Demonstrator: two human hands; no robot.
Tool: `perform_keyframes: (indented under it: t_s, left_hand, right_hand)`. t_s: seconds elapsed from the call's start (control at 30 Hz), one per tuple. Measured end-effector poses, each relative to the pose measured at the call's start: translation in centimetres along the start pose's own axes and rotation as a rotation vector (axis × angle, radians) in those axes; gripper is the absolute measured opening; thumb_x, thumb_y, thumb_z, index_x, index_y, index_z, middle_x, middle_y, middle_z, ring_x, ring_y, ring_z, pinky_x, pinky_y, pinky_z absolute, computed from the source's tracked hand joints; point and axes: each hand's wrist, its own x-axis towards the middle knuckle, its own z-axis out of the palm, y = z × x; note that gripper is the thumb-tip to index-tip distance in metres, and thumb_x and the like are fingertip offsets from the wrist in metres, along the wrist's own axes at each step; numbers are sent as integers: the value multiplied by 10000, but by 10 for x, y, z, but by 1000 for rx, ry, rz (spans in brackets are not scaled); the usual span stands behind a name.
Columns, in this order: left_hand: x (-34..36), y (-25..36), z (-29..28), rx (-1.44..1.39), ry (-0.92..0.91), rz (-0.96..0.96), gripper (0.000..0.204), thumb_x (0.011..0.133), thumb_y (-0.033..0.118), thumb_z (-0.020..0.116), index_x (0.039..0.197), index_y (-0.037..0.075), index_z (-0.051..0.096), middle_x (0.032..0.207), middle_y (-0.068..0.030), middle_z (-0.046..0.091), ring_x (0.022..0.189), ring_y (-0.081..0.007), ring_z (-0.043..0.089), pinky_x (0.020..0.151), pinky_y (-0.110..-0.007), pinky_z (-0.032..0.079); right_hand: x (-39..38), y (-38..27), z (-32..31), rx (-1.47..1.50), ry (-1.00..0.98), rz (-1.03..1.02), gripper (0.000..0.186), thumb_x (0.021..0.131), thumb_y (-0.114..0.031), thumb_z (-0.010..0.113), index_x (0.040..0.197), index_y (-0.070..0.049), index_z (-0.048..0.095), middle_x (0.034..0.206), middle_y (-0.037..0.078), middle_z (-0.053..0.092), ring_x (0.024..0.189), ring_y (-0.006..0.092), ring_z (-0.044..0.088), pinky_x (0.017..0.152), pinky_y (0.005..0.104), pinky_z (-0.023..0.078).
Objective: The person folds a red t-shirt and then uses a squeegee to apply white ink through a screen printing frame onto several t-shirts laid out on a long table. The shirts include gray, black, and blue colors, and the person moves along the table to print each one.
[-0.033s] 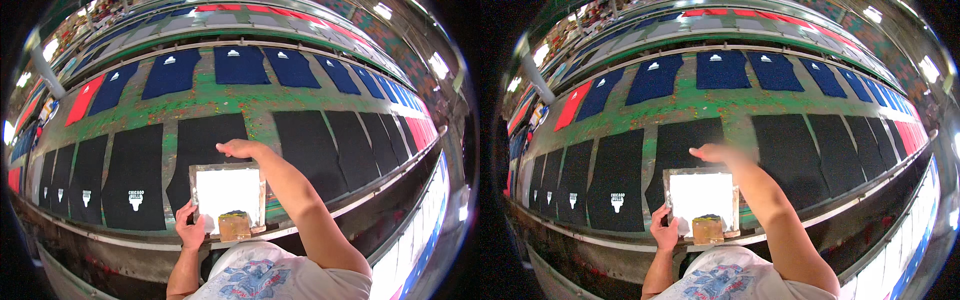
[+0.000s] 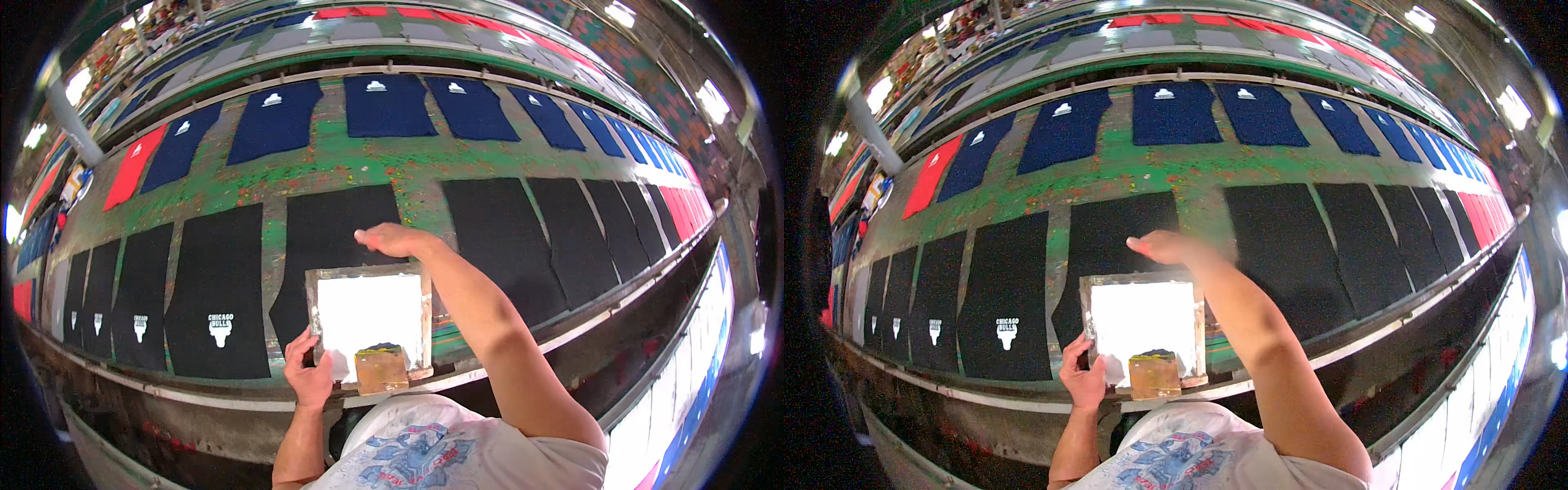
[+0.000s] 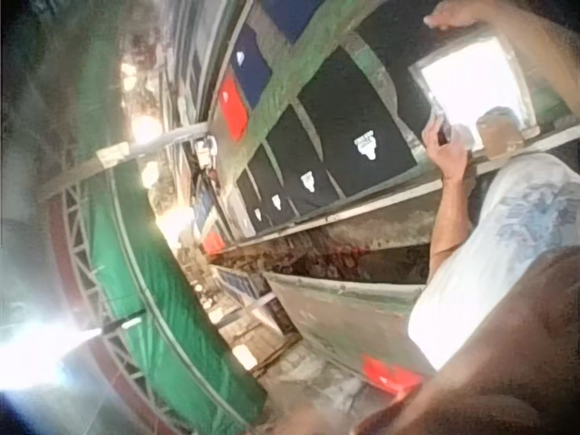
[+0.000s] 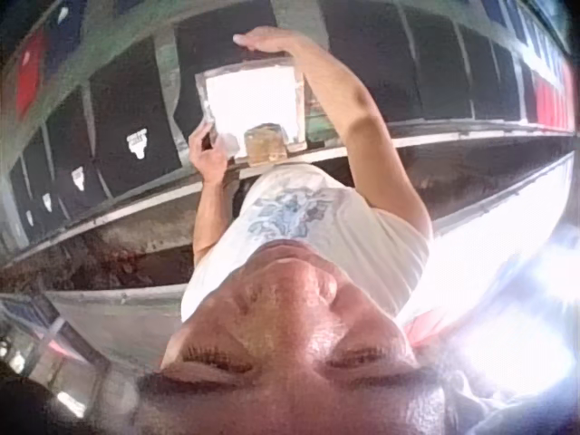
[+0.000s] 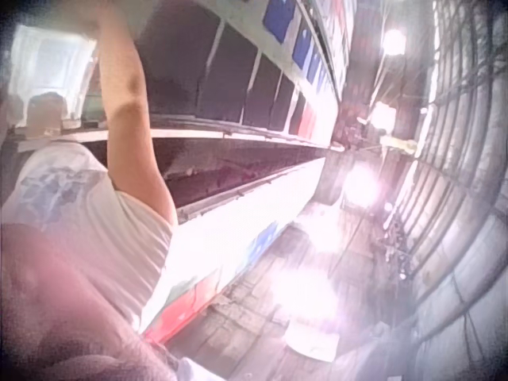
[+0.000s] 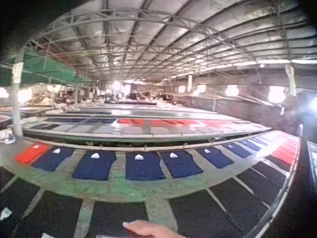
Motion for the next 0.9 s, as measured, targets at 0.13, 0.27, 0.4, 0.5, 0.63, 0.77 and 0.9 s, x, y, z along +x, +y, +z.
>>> perform_keyframes:
  t_s: [0.13, 0.27, 0.4, 0.5, 0.63, 0.77, 0.9]
  left_hand:
    - [15, -5, 4, -167, 5, -136, 469, 851, -162, 798, 1293, -24, 722, 1539, -208, 652, 1380, -289, 670, 1183, -416, 535]
    - [25, -1, 4, -89, 62, -278, 533, 867, -200, 765, 1374, -50, 702, 1460, -179, 709, 1382, -278, 671, 1194, -418, 528]
    - [30, 10, 15, -117, 92, -267, 517, 897, -192, 749, 1392, -55, 700, 1379, -143, 728, 1259, -229, 702, 1114, -381, 558]
    - [32, 20, 38, -151, 48, -289, 480, 913, -173, 750, 1376, -56, 703, 1395, -134, 709, 1273, -217, 685, 1114, -363, 550]
    - [21, 45, 100, -134, -10, -207, 426, 928, -161, 753, 1340, -57, 718, 1421, -134, 704, 1298, -220, 678, 1146, -360, 530]
    - [-4, 75, 177, -4, -119, -98, 429, 920, -165, 738, 1328, -33, 731, 1472, -161, 701, 1295, -219, 695, 1115, -357, 550]
    - [-26, 98, 266, -153, -191, -147, 407, 890, -157, 718, 1275, -33, 760, 1494, -205, 688, 1337, -250, 681, 1148, -369, 524]
  right_hand:
    - [-70, 32, 2, 149, 657, -252, 604, 1179, -504, 491, 1487, -26, 697, 1538, 235, 676, 1474, 420, 597, 1259, 499, 452]
    - [-163, 70, 71, 217, 761, -140, 520, 1185, -410, 534, 1487, -15, 685, 1452, 229, 713, 1395, 397, 651, 1219, 483, 485]
    - [-232, 87, 144, 588, 568, -126, 592, 1206, -436, 561, 1563, 34, 616, 1505, 196, 699, 1374, 270, 658, 1167, 410, 511]
    - [-257, 88, 159, 729, 664, -238, 612, 1219, -412, 537, 1598, 67, 563, 1509, 185, 675, 1381, 251, 635, 1197, 389, 475]
    - [-288, 127, 129, 792, 702, -149, 505, 1214, -253, 549, 1598, 75, 559, 1459, 156, 677, 1322, 219, 645, 1175, 358, 477]
    - [-322, 191, 92, 676, 818, -143, 494, 1199, -271, 587, 1566, 59, 596, 1434, 191, 697, 1331, 262, 651, 1166, 401, 492]
    - [-370, 263, 50, 733, 822, -146, 521, 1200, -329, 605, 1553, 54, 621, 1523, 206, 678, 1408, 265, 614, 1213, 395, 459]
